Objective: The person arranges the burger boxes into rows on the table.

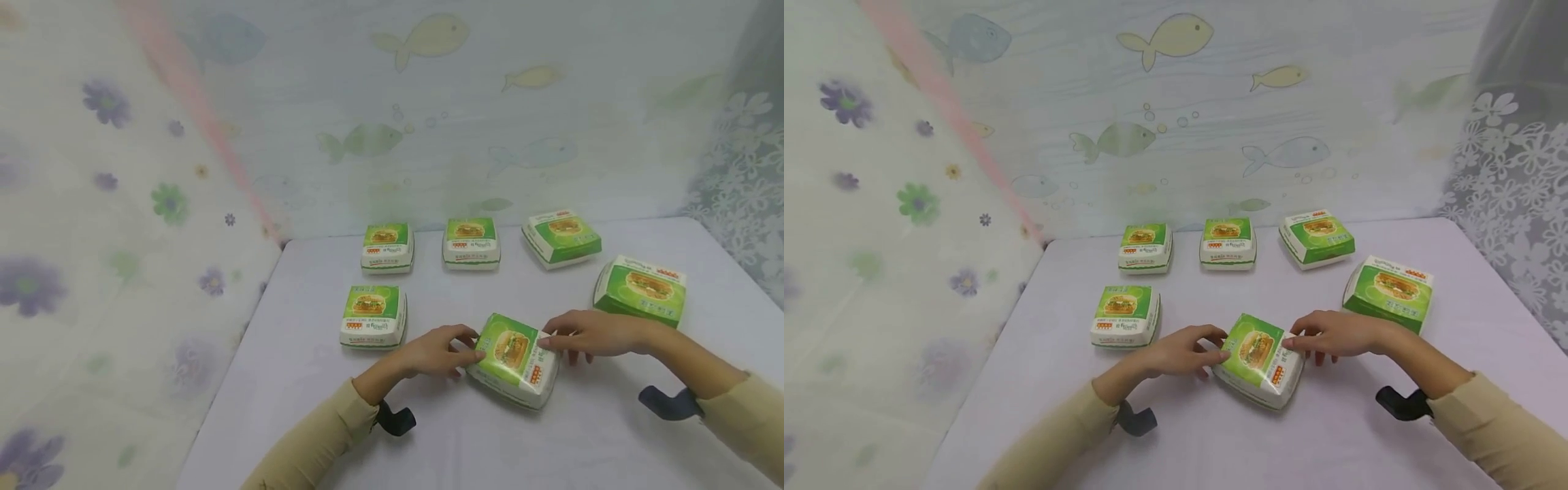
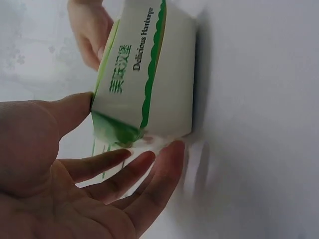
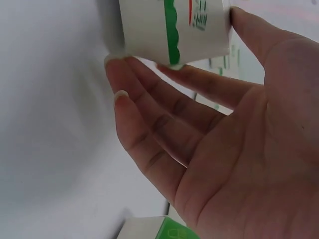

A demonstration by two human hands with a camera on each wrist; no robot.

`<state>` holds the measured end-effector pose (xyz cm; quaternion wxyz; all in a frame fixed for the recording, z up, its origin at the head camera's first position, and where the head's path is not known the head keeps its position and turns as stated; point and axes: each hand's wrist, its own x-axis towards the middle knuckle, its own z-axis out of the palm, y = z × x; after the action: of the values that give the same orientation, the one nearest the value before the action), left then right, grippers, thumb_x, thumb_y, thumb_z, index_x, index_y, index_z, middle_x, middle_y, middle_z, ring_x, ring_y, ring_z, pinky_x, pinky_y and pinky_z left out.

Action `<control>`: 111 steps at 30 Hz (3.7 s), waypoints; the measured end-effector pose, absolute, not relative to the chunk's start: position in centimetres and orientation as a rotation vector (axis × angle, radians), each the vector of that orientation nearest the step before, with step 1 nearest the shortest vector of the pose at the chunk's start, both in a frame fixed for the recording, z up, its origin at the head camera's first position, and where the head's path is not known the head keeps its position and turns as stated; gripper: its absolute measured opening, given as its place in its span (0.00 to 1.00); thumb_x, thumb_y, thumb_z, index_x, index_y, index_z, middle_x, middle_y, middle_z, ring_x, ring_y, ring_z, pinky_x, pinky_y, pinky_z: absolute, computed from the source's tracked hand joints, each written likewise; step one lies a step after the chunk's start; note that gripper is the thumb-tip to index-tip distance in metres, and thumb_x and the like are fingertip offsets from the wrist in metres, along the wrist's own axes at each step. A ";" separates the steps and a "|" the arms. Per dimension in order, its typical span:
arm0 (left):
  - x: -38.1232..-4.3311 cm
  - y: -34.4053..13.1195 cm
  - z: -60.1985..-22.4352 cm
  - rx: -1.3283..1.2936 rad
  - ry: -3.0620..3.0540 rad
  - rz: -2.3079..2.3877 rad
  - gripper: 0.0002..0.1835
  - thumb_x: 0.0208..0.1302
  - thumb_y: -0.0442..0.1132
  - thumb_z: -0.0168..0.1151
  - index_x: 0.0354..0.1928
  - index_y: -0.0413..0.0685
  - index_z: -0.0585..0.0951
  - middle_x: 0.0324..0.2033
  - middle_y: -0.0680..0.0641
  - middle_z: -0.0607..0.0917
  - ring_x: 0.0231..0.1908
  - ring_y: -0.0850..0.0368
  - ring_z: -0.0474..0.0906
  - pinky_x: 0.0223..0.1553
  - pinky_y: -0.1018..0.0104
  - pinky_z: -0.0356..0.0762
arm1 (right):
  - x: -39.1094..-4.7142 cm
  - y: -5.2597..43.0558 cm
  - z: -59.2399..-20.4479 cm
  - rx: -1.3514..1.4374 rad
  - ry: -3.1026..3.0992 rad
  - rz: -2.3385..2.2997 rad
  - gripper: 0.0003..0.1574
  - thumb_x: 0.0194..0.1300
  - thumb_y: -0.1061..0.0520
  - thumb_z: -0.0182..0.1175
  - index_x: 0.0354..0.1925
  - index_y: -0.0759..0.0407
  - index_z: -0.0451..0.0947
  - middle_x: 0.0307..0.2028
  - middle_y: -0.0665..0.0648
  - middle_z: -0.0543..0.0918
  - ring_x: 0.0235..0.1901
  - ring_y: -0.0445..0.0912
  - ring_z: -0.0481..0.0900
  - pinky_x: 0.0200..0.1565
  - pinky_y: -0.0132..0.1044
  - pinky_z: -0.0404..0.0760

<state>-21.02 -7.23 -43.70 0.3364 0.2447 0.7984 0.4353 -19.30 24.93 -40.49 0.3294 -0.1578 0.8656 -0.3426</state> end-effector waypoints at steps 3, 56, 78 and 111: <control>-21.6 -7.3 -43.4 0.667 2.141 1.126 0.24 0.77 0.49 0.58 0.67 0.45 0.75 0.56 0.47 0.80 0.41 0.59 0.84 0.38 0.64 0.85 | -19.1 25.1 -40.6 -0.414 2.260 -0.866 0.30 0.76 0.42 0.57 0.61 0.64 0.77 0.41 0.54 0.81 0.39 0.48 0.80 0.37 0.42 0.82; -20.6 -6.6 -43.6 0.506 2.043 1.225 0.30 0.79 0.54 0.52 0.71 0.40 0.67 0.57 0.47 0.76 0.41 0.58 0.83 0.43 0.61 0.83 | -18.9 24.6 -41.0 -0.469 2.158 -0.921 0.23 0.83 0.43 0.45 0.49 0.56 0.81 0.39 0.55 0.82 0.39 0.49 0.80 0.40 0.41 0.82; -23.3 -6.8 -42.5 0.349 2.335 1.222 0.33 0.83 0.51 0.41 0.79 0.38 0.56 0.68 0.38 0.73 0.45 0.53 0.80 0.43 0.61 0.81 | -23.0 21.1 -41.4 -0.421 2.190 -1.107 0.30 0.83 0.41 0.42 0.42 0.62 0.79 0.32 0.59 0.84 0.35 0.51 0.81 0.35 0.43 0.82; -23.8 -6.2 -43.4 0.294 2.434 1.223 0.33 0.84 0.50 0.37 0.78 0.31 0.55 0.67 0.33 0.72 0.60 0.45 0.73 0.58 0.52 0.75 | -24.6 20.7 -42.7 -0.375 2.202 -1.089 0.34 0.83 0.39 0.39 0.42 0.63 0.80 0.35 0.59 0.85 0.34 0.51 0.80 0.36 0.43 0.81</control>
<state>-23.76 -6.18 -43.35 0.1996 0.1050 0.8706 0.4373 -24.60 20.69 -42.73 0.3222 -0.1427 0.8388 -0.4149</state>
